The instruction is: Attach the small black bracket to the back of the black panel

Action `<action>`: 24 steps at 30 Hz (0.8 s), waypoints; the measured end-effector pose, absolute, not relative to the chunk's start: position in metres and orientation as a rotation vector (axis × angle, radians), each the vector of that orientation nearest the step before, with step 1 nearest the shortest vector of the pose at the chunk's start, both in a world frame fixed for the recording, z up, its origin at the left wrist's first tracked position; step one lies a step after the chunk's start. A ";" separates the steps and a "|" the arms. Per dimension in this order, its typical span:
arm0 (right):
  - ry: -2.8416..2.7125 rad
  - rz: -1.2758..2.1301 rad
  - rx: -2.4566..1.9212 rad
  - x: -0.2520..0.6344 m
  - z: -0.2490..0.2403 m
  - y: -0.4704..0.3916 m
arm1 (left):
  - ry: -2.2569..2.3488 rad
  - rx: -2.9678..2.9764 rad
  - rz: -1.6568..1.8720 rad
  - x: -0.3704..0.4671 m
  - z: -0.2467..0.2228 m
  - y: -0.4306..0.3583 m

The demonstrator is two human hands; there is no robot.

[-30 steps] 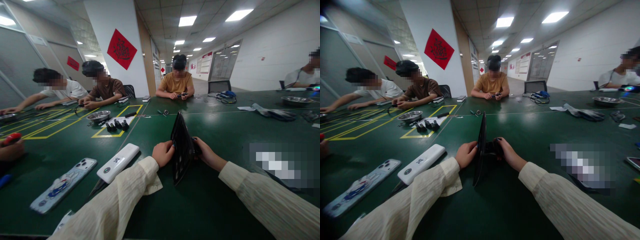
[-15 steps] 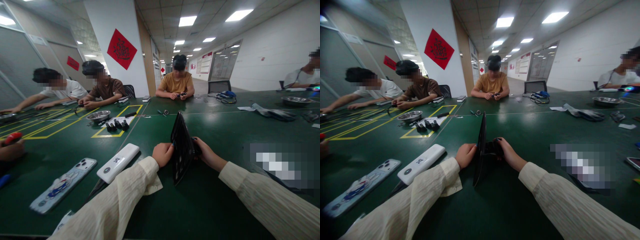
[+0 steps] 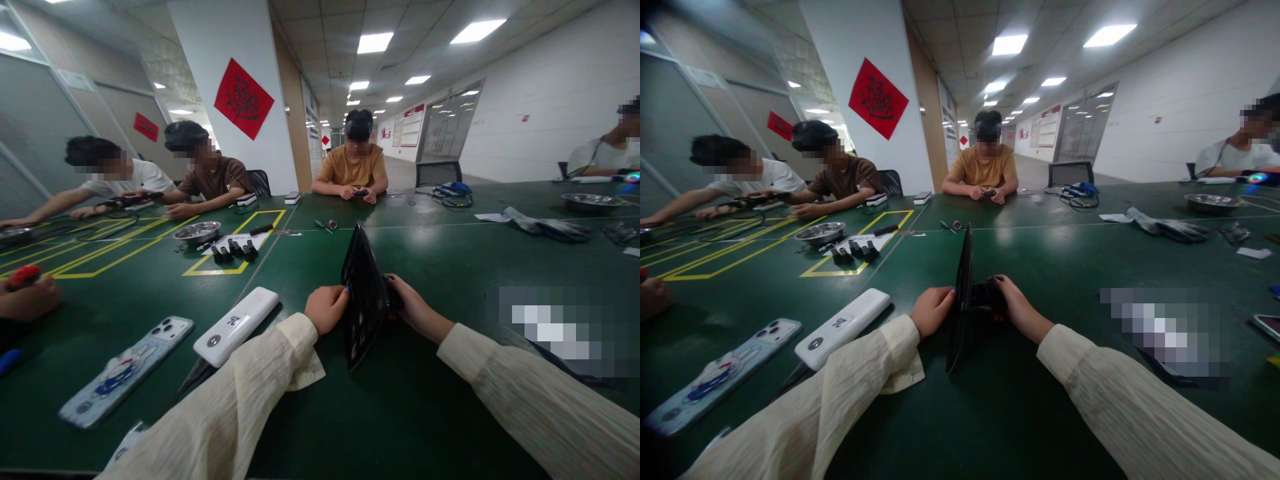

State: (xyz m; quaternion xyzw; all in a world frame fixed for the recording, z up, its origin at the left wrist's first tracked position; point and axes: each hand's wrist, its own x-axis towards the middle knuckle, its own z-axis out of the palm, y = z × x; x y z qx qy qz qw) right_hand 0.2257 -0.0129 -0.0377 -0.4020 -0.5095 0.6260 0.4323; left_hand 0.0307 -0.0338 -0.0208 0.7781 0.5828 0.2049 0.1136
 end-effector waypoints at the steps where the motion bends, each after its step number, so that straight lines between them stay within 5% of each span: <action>1: -1.273 1.560 -1.004 0.226 -0.038 -0.013 | 1.714 2.267 0.605 0.031 -0.021 -0.034; 24: -1.542 1.518 -0.741 0.235 -0.047 -0.016 | 1.552 2.195 0.813 0.028 -0.024 -0.033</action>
